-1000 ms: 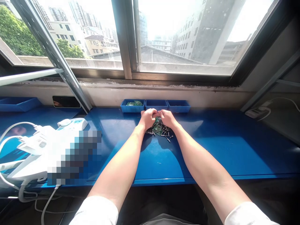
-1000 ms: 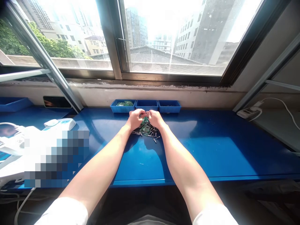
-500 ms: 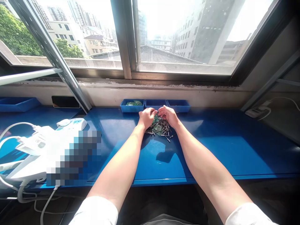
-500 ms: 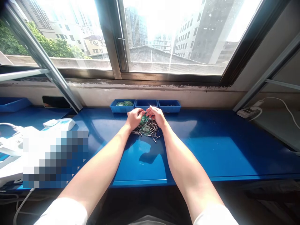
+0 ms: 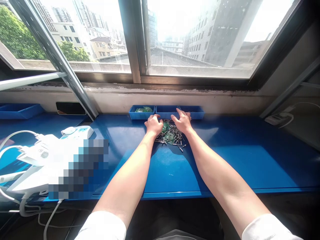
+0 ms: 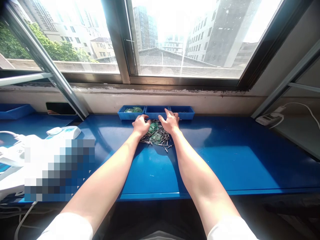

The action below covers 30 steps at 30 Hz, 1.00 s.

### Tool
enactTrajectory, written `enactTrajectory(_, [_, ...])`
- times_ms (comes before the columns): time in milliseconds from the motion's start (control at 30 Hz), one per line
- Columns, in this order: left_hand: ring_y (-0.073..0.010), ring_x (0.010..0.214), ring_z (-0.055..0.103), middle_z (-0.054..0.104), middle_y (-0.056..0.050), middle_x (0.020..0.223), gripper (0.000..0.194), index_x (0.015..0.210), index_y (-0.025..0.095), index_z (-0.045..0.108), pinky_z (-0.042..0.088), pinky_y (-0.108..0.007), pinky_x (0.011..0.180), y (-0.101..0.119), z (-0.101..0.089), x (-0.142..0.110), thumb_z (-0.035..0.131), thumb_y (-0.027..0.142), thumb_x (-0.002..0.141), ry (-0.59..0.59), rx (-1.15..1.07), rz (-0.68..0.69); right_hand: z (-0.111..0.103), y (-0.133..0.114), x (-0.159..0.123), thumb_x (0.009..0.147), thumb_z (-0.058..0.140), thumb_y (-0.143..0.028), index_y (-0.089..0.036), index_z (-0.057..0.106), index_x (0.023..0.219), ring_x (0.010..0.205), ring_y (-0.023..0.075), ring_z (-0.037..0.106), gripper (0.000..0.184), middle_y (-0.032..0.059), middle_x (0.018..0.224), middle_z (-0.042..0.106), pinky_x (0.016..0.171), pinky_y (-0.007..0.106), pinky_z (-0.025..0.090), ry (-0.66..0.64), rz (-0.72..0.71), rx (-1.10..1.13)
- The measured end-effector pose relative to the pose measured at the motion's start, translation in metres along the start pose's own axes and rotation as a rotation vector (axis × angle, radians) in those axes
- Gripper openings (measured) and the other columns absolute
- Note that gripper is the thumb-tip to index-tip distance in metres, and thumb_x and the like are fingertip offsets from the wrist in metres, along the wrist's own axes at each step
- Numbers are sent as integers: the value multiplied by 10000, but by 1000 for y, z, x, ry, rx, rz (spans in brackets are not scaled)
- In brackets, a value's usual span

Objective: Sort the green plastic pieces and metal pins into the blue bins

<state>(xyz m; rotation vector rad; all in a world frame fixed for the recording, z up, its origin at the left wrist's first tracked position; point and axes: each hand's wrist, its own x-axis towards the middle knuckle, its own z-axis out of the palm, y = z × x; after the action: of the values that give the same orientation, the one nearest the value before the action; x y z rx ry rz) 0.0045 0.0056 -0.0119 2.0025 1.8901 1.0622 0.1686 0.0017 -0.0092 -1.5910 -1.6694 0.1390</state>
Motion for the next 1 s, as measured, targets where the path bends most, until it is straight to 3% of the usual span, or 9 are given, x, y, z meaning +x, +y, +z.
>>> enactTrajectory(300, [-252,1154,506,591,-71,1179,285,1048,239,595,342,-407,970,1,-1,-1,472,337,809,-37,26,3,3,5,2,798,445,-539,-274,340,1403,1188,314,357,669,41,1405,430,987,511,284,-45,9,-141])
enactTrajectory(467, [-253,1145,508,587,-72,1180,289,1050,240,595,343,-407,972,2,-2,-2,474,332,804,-62,41,1,4,6,2,763,505,-498,-304,291,1424,1232,333,320,721,13,1499,284,987,515,296,-148,14,-187])
enactTrajectory(533, [-260,1149,503,585,-80,1181,292,1053,238,599,345,-411,970,1,-2,-1,474,330,805,-71,47,10,5,7,2,750,528,-466,-291,306,1419,1241,336,319,726,22,1505,272,989,519,302,-133,10,-165])
enactTrajectory(633, [-278,1160,491,585,-97,1179,300,1057,233,611,348,-428,962,-1,0,-1,470,318,807,-80,51,33,5,8,2,751,533,-376,-219,436,1352,1220,310,368,628,68,1408,425,999,478,327,-9,-43,-79])
enactTrajectory(733, [-283,1171,484,588,-100,1186,314,1069,234,623,348,-429,965,-3,2,0,462,294,806,-92,56,50,4,10,3,772,486,-281,-170,622,1138,1102,254,491,405,88,1127,629,960,395,394,46,-110,16])
enactTrajectory(833, [-272,1178,481,587,-86,1211,325,1080,245,629,344,-412,975,-4,3,0,450,284,810,-113,70,74,4,11,2,766,489,-254,-185,695,947,964,226,572,282,66,935,684,892,352,438,-55,-120,28])
enactTrajectory(1000, [-288,1168,482,576,-99,1226,335,1087,252,634,361,-413,942,-5,3,-1,446,308,816,-147,103,75,7,3,-3,770,543,-336,-197,719,836,931,243,583,235,78,871,696,849,353,440,-160,-139,-58])
